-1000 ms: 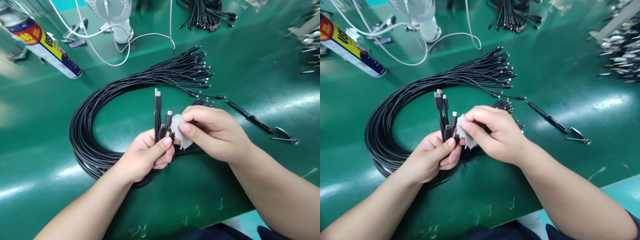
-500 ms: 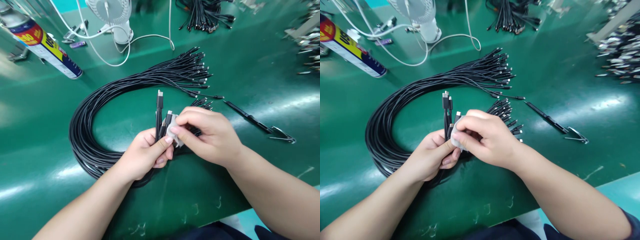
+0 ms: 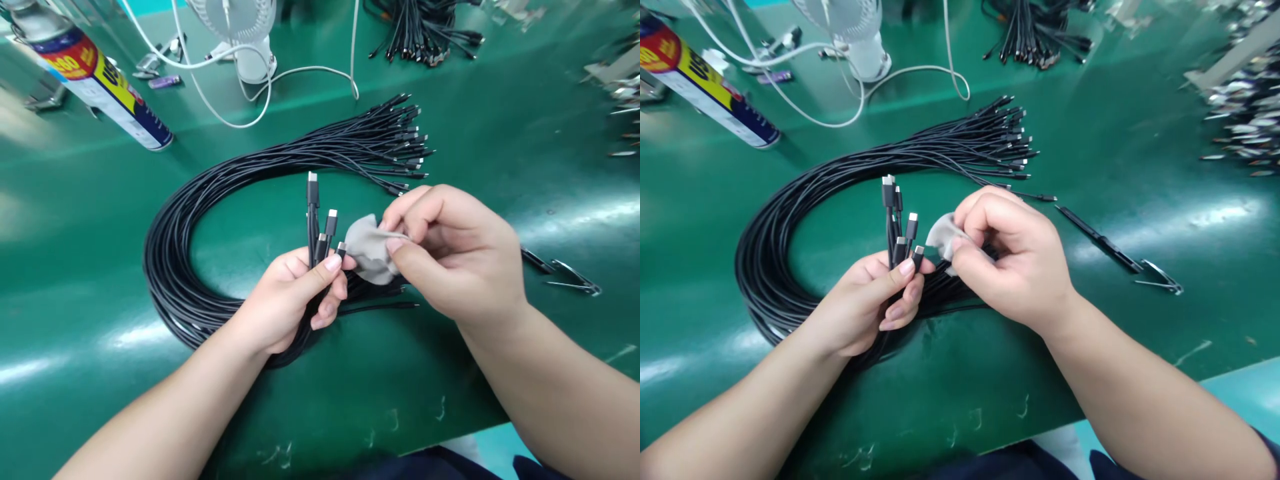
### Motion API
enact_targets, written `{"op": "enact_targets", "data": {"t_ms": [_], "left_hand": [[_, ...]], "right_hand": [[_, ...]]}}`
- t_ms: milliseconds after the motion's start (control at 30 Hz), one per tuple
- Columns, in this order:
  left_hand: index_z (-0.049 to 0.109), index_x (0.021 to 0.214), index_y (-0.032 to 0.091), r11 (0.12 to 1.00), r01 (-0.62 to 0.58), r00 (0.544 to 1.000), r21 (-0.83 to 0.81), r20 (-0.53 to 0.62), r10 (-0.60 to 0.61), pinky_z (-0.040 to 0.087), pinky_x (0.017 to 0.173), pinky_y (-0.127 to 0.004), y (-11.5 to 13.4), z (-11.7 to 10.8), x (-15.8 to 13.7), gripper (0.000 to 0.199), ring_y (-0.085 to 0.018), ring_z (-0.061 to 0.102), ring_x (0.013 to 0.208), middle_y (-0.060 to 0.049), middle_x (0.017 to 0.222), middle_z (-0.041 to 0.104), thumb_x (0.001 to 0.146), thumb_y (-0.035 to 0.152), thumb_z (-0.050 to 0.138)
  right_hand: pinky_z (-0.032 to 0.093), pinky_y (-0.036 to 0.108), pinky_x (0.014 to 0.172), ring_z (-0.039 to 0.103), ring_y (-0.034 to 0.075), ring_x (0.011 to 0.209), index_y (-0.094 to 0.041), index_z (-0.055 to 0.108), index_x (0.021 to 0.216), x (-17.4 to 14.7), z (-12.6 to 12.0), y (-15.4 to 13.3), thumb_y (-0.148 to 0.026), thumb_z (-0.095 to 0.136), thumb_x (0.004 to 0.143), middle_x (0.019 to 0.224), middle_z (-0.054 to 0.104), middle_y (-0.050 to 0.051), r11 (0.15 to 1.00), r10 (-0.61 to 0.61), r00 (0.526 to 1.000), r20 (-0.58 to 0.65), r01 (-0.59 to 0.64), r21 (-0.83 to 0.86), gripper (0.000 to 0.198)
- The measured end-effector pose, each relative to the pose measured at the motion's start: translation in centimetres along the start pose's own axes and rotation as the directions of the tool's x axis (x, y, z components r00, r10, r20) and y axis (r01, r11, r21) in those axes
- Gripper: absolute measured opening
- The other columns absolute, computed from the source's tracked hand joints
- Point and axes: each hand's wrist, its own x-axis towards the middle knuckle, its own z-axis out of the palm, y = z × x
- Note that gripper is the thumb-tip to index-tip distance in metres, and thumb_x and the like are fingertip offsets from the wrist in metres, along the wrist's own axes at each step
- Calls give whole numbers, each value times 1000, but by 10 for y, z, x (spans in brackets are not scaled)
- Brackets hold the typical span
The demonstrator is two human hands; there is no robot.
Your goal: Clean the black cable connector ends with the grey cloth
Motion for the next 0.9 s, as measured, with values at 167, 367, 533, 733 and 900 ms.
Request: {"op": "enact_targets", "data": {"t_ms": [167,367,533,733,900], "left_hand": [[68,85,10,997,-70,996,-16,-61,69,40,34,-14,1,1,0,13,-5,48,41,1,61,63,83,22,72],[69,80,12,985,-141,978,99,-140,155,43,38,-15,0,3,-1,17,-6,51,41,1,61,66,83,28,73],[70,84,12,983,-156,975,93,-144,168,48,39,-17,-3,4,0,17,-10,60,48,-3,66,72,80,28,75],[70,86,12,983,-176,973,54,-139,182,52,42,-16,-5,3,0,15,-11,65,52,-4,72,75,81,25,75],[70,87,11,975,-180,964,133,-176,202,52,42,-19,-6,5,1,23,-15,68,57,-9,79,77,78,31,77]], "right_hand": [[42,26,45,54,12,53,-23,58,86,-3,1,-8,-4,52,80,72,59,-1,995,93,976,199,-98,19,21],[47,26,53,57,13,56,-23,59,81,-6,3,-15,-12,57,83,68,64,0,973,-71,937,343,141,-184,11],[47,26,55,59,13,58,-23,56,81,-10,5,-12,-12,52,86,67,64,0,940,-101,924,368,209,-268,13],[44,25,52,59,13,56,-22,56,79,-9,5,-9,-9,53,84,67,65,0,912,-137,924,356,258,-318,14],[41,26,50,57,13,54,-23,55,73,-9,7,-5,-11,55,83,60,61,-2,864,-180,937,299,296,-408,15]]}}
